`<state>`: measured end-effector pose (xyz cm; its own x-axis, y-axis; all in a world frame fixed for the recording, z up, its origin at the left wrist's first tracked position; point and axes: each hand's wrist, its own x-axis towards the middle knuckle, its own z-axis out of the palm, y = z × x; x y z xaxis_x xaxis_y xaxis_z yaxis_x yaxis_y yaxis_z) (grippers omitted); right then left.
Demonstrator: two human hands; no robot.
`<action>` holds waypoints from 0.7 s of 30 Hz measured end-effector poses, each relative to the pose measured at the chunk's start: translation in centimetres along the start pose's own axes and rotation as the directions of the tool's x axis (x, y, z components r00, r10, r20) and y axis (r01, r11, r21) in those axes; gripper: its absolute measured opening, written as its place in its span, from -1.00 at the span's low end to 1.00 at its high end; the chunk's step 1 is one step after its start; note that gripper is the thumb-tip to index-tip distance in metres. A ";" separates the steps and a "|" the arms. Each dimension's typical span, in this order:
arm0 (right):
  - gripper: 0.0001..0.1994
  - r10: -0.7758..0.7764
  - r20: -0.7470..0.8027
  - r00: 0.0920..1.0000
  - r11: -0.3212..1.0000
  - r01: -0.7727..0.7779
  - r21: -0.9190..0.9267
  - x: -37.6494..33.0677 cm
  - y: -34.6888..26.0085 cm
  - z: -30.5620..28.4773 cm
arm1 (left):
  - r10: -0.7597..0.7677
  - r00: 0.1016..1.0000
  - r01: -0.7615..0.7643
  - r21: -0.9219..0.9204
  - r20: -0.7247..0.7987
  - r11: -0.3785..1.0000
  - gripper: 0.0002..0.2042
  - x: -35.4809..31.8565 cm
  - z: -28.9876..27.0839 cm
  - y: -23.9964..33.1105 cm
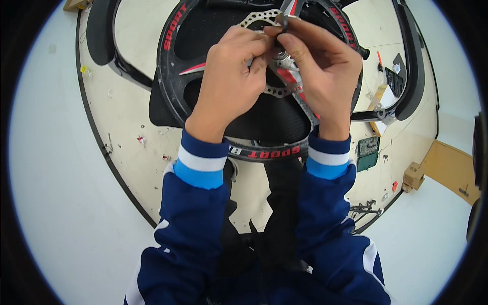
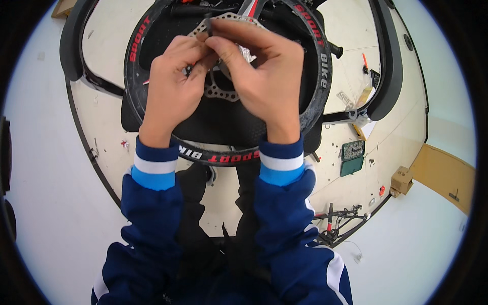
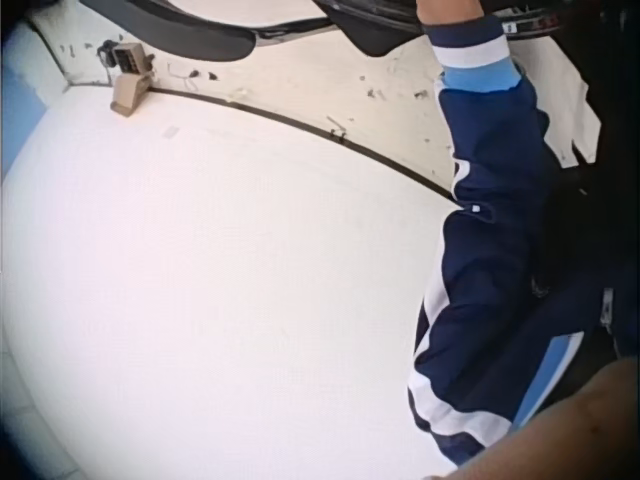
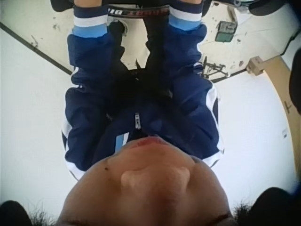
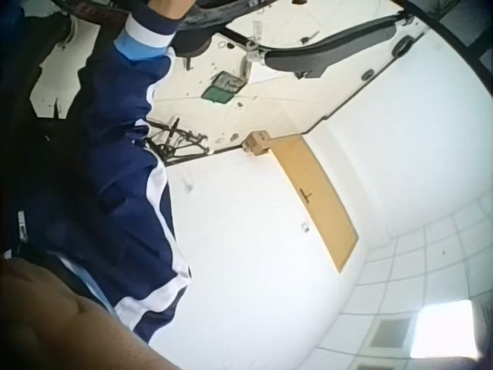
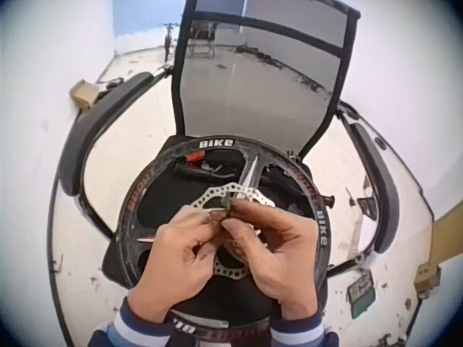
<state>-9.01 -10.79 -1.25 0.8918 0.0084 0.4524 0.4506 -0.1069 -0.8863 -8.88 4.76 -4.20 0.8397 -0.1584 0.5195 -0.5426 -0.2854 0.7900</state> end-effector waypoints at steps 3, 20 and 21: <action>-0.78 0.028 -0.001 1.000 0.999 -0.028 0.038 0.3 -0.5 0.2 | 0.083 0.996 -0.081 0.073 -0.025 0.994 -0.80 0.4 -0.1 -0.2; -0.78 0.052 -0.001 0.999 0.997 -0.052 0.065 0.1 0.0 0.5 | -0.094 0.988 0.082 -0.095 -0.125 0.992 -0.83 0.3 0.9 0.5; -0.78 0.077 0.007 0.997 0.992 -0.078 0.102 0.1 0.0 0.5 | -0.097 0.991 0.088 -0.088 -0.095 0.992 -0.83 0.3 0.9 0.8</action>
<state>-8.94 -10.27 -1.28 0.9243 0.0075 0.3817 0.3817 -0.0050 -0.9243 -9.09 3.65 -3.71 0.8821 -0.0394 0.4694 -0.4663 -0.2141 0.8583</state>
